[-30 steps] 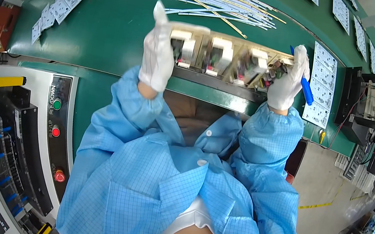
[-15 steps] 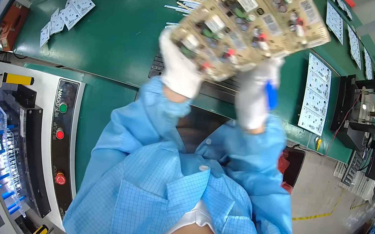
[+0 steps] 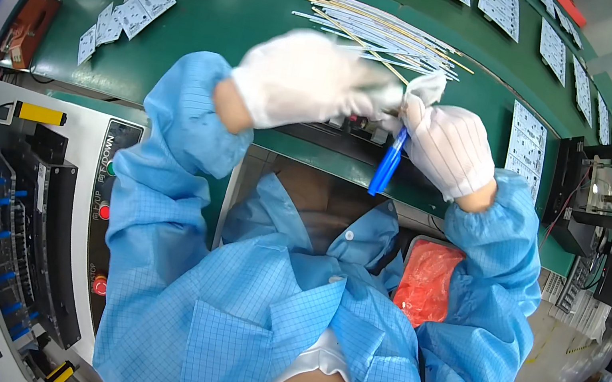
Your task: The worker is testing printed circuit board assemblies using a testing fixture and marking them with a pen.
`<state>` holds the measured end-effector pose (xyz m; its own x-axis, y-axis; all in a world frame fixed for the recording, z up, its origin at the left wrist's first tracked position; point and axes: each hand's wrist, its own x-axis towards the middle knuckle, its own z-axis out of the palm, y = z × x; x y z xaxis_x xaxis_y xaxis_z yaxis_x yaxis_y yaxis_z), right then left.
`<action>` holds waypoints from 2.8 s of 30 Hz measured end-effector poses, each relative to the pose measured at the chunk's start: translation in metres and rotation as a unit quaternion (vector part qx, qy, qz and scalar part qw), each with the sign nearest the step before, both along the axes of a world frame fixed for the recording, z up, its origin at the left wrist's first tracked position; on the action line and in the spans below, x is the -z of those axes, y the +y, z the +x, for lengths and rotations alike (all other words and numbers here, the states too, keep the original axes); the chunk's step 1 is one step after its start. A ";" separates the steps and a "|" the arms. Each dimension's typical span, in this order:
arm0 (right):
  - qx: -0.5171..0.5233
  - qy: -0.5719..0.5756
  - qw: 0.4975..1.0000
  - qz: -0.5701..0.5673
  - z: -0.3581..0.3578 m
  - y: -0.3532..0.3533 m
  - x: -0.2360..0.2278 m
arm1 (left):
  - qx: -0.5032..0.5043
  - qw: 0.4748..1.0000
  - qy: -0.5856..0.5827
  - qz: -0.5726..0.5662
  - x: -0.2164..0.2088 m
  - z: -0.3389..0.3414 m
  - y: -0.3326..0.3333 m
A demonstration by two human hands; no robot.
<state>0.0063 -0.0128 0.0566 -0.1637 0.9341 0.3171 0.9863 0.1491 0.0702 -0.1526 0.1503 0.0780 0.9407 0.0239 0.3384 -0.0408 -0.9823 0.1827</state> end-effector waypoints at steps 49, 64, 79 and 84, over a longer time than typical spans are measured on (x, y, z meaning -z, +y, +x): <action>0.003 0.008 1.000 -0.005 0.040 0.135 -0.067 | -0.318 0.946 0.042 0.033 0.097 -0.008 0.359; 0.159 0.077 0.982 0.060 0.012 0.614 0.058 | -0.252 0.959 0.046 0.120 0.111 -0.019 0.396; 0.363 0.053 0.930 -0.035 0.195 0.401 0.057 | -0.382 0.918 -0.078 0.071 0.118 -0.005 0.420; 0.419 0.098 0.903 -0.006 0.227 0.373 0.087 | -0.291 0.924 -0.233 0.082 0.102 0.013 0.391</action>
<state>0.2335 0.3602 -0.0303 0.6605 0.7071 0.2525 0.7459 -0.6562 -0.1139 -0.1401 0.5415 -0.0235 0.5356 0.3928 0.7476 0.4672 -0.8753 0.1252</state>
